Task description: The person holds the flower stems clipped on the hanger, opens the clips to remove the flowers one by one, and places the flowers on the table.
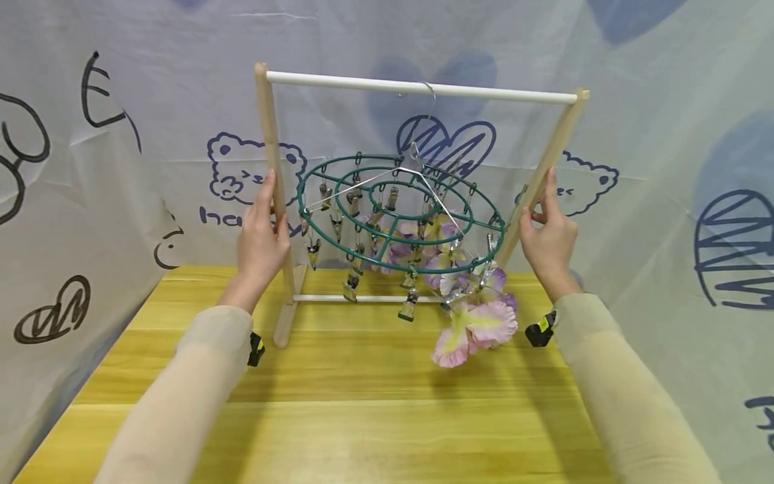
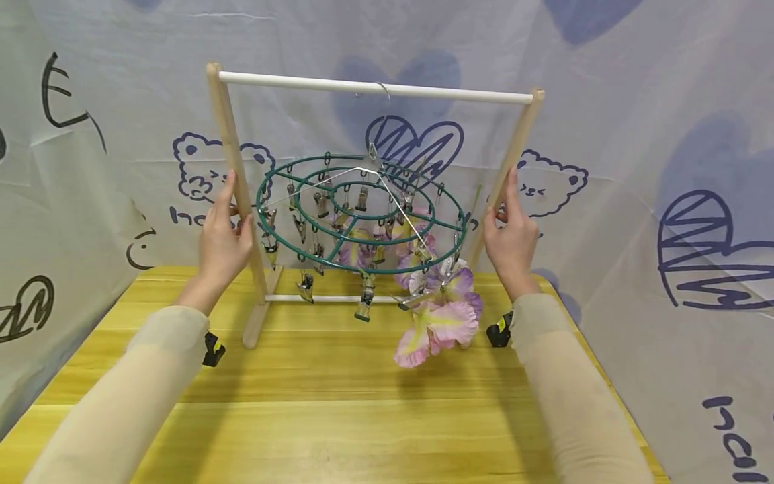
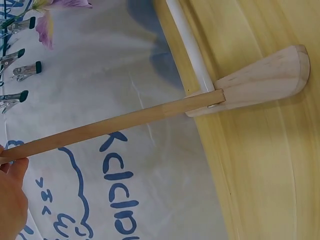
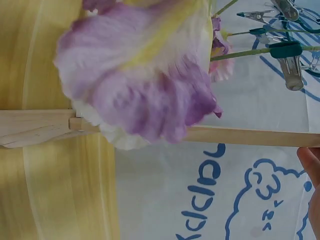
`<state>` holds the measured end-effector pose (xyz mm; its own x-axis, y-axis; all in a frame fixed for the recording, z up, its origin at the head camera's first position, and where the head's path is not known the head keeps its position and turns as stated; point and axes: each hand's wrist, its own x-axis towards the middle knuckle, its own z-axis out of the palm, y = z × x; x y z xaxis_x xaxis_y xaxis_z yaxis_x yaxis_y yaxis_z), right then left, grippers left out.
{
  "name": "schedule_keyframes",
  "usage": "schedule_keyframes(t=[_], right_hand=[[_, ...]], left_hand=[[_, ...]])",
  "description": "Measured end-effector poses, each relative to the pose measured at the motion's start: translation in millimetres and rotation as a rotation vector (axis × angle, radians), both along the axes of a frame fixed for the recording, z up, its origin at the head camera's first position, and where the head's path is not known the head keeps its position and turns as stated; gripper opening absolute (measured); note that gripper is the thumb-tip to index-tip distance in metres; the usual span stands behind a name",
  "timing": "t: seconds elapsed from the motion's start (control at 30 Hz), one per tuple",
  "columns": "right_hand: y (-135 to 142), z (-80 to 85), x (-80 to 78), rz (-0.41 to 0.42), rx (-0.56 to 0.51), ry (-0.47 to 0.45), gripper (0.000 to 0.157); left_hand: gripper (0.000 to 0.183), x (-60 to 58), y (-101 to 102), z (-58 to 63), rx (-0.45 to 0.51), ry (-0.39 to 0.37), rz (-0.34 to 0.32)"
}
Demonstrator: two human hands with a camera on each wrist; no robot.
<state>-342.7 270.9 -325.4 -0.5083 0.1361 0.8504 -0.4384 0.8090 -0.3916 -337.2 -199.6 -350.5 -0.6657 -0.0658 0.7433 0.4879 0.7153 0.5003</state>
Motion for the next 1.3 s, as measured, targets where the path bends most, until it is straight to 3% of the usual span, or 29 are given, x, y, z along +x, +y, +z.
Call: schedule_keyframes(t=[0.4,0.57,0.7,0.93,1.3], right_hand=[[7,3.6,3.0,-0.017,0.014,-0.066,0.076],[-2,2.7,4.7,0.009,0.010,-0.062,0.075],[-7,2.6,5.4,0.013,0.007,-0.047,0.073],[-9,6.6,4.3,0.034,-0.004,-0.067,0.075],[-7,8.1,14.3,0.076,-0.062,-0.197,0.080]], left_hand=[[0.080,5.5,7,-6.4,0.061,0.070,-0.043],[0.081,6.6,2,-8.8,0.076,0.094,-0.005],[0.082,5.8,-2,-10.6,0.032,0.129,0.017],[0.084,6.3,-3,-8.4,0.025,0.121,0.033],[0.079,13.0,0,-3.9,0.012,0.109,-0.053]])
